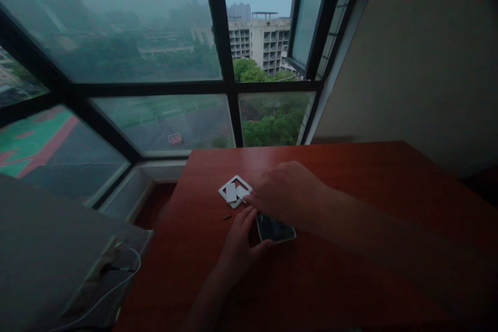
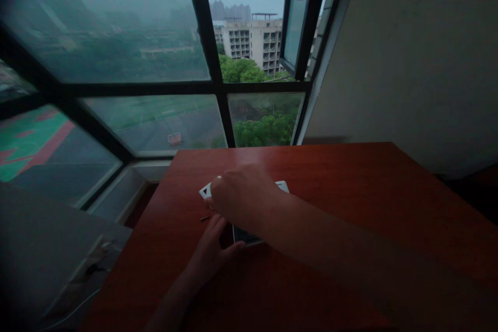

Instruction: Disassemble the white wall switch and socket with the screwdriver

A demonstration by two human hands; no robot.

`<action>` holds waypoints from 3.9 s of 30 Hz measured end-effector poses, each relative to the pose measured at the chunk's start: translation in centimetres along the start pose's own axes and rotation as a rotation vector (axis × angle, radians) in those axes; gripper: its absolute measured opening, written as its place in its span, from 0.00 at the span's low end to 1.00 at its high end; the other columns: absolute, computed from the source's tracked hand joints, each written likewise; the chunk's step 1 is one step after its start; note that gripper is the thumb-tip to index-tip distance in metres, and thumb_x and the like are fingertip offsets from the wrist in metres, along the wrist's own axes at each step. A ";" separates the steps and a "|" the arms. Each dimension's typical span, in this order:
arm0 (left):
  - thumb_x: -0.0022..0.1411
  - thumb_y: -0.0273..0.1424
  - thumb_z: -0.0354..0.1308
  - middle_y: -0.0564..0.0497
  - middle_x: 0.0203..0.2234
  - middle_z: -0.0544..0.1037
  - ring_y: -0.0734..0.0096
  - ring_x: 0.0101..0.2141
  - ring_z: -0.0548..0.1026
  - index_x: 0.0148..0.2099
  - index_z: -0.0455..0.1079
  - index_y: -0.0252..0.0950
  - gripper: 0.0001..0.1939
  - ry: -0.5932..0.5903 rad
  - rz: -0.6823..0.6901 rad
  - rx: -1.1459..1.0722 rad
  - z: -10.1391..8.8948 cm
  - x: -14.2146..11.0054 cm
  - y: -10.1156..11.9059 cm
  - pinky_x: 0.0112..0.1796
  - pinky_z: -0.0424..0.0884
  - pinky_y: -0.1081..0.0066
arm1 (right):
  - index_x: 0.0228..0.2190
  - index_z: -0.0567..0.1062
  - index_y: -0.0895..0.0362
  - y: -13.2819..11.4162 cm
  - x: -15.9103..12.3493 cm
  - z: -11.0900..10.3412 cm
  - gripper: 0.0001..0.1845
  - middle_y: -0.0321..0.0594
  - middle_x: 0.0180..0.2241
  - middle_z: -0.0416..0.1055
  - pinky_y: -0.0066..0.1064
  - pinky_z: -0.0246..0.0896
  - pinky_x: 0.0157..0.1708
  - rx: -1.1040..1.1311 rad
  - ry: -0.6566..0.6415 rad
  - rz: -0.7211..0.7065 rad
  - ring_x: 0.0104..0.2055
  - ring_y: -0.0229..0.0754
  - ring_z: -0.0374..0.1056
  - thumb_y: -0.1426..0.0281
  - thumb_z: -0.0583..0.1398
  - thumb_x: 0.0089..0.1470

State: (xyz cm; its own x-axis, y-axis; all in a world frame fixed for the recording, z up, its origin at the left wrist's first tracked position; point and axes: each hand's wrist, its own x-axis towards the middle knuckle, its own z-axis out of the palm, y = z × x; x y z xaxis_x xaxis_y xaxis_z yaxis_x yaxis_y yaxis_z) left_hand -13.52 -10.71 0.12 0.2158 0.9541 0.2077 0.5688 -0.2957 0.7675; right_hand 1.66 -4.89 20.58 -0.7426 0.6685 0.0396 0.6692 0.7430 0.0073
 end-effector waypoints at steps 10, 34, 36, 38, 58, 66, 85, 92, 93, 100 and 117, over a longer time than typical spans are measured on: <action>0.53 0.32 0.67 0.41 0.58 0.65 0.49 0.58 0.64 0.61 0.61 0.41 0.34 0.011 -0.009 0.018 0.2 -0.1 -0.6 0.55 0.65 0.50 | 0.52 0.66 0.57 2.4 0.1 -1.1 0.22 0.44 0.48 0.72 0.28 0.61 0.38 0.348 -0.156 -0.272 0.47 0.42 0.69 0.74 0.58 0.55; 0.54 0.32 0.66 0.40 0.59 0.63 0.50 0.59 0.62 0.62 0.58 0.41 0.35 -0.007 0.009 0.001 0.0 -0.2 -0.8 0.56 0.62 0.49 | 0.48 0.69 0.58 2.2 -0.6 -0.9 0.19 0.43 0.46 0.74 0.28 0.59 0.32 0.369 -0.120 -0.251 0.42 0.41 0.70 0.75 0.58 0.53; 0.54 0.32 0.66 0.40 0.60 0.62 0.50 0.59 0.62 0.62 0.58 0.41 0.35 -0.010 0.015 -0.004 0.0 -0.2 -0.8 0.57 0.61 0.49 | 0.48 0.69 0.59 2.1 -0.6 -0.8 0.19 0.46 0.44 0.75 0.30 0.59 0.31 0.321 -0.078 -0.164 0.41 0.44 0.71 0.71 0.58 0.54; 0.53 0.31 0.66 0.40 0.60 0.62 0.49 0.60 0.61 0.63 0.57 0.42 0.37 -0.006 0.014 -0.001 0.0 -0.2 -0.7 0.57 0.61 0.49 | 0.41 0.73 0.60 2.0 -0.5 -0.5 0.16 0.49 0.37 0.76 0.33 0.58 0.28 0.177 -0.022 -0.021 0.36 0.49 0.72 0.62 0.56 0.58; 0.54 0.32 0.66 0.41 0.60 0.62 0.51 0.60 0.62 0.64 0.54 0.43 0.38 0.002 0.042 0.010 0.0 -0.3 -1.1 0.57 0.62 0.50 | 0.45 0.71 0.55 3.2 -0.7 -1.1 0.18 0.42 0.43 0.76 0.31 0.55 0.27 0.215 -0.109 -0.161 0.40 0.46 0.72 0.71 0.59 0.50; 0.53 0.31 0.67 0.41 0.60 0.62 0.50 0.60 0.62 0.64 0.55 0.43 0.39 0.010 0.027 0.026 0.0 -0.3 -1.1 0.57 0.62 0.50 | 0.39 0.72 0.57 3.0 -0.6 -0.3 0.13 0.46 0.35 0.76 0.33 0.52 0.26 0.091 -0.040 -0.058 0.34 0.49 0.72 0.64 0.54 0.59; 0.54 0.33 0.67 0.40 0.60 0.62 0.50 0.59 0.62 0.64 0.56 0.42 0.38 -0.002 0.006 0.022 0.0 -0.3 -1.1 0.57 0.62 0.50 | 0.44 0.71 0.57 2.7 -0.9 -0.2 0.14 0.44 0.38 0.74 0.32 0.46 0.24 0.203 -0.001 -0.157 0.34 0.44 0.69 0.65 0.54 0.58; 0.53 0.35 0.67 0.40 0.60 0.63 0.49 0.60 0.61 0.64 0.55 0.42 0.39 -0.002 0.025 0.017 0.0 -0.2 -1.3 0.57 0.60 0.48 | 0.42 0.70 0.59 3.0 -1.1 -0.7 0.16 0.44 0.42 0.71 0.29 0.51 0.28 0.370 -0.095 -0.264 0.37 0.40 0.67 0.76 0.58 0.49; 0.53 0.35 0.67 0.40 0.59 0.63 0.49 0.60 0.62 0.64 0.55 0.42 0.39 -0.009 0.021 0.015 -0.1 -0.2 -1.3 0.57 0.61 0.48 | 0.43 0.69 0.59 3.0 -1.1 -0.8 0.17 0.44 0.42 0.71 0.29 0.51 0.28 0.370 -0.092 -0.261 0.37 0.41 0.67 0.75 0.58 0.49; 0.53 0.32 0.67 0.40 0.60 0.62 0.49 0.60 0.62 0.63 0.56 0.42 0.38 -0.008 0.005 0.021 -0.2 -0.2 -1.0 0.57 0.61 0.48 | 0.40 0.71 0.58 3.0 -1.0 -0.4 0.10 0.43 0.39 0.73 0.32 0.48 0.25 0.247 -0.041 -0.210 0.33 0.41 0.68 0.69 0.54 0.58; 0.64 0.30 0.53 0.43 0.51 0.72 0.58 0.50 0.71 0.51 0.70 0.39 0.14 0.026 0.078 -0.012 -2.2 1.5 2.3 0.49 0.69 0.61 | 0.45 0.69 0.56 3.1 -1.3 -0.3 0.19 0.41 0.41 0.71 0.31 0.48 0.26 0.329 -0.007 -0.290 0.36 0.42 0.67 0.74 0.59 0.48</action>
State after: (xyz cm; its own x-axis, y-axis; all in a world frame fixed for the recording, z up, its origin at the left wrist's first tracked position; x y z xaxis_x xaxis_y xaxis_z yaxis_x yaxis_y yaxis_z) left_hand -13.61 -9.86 3.53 0.2385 0.9291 0.2825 0.5411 -0.3687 0.7558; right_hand 4.69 -3.50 20.80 -0.8994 0.4305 0.0763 0.3908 0.8698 -0.3012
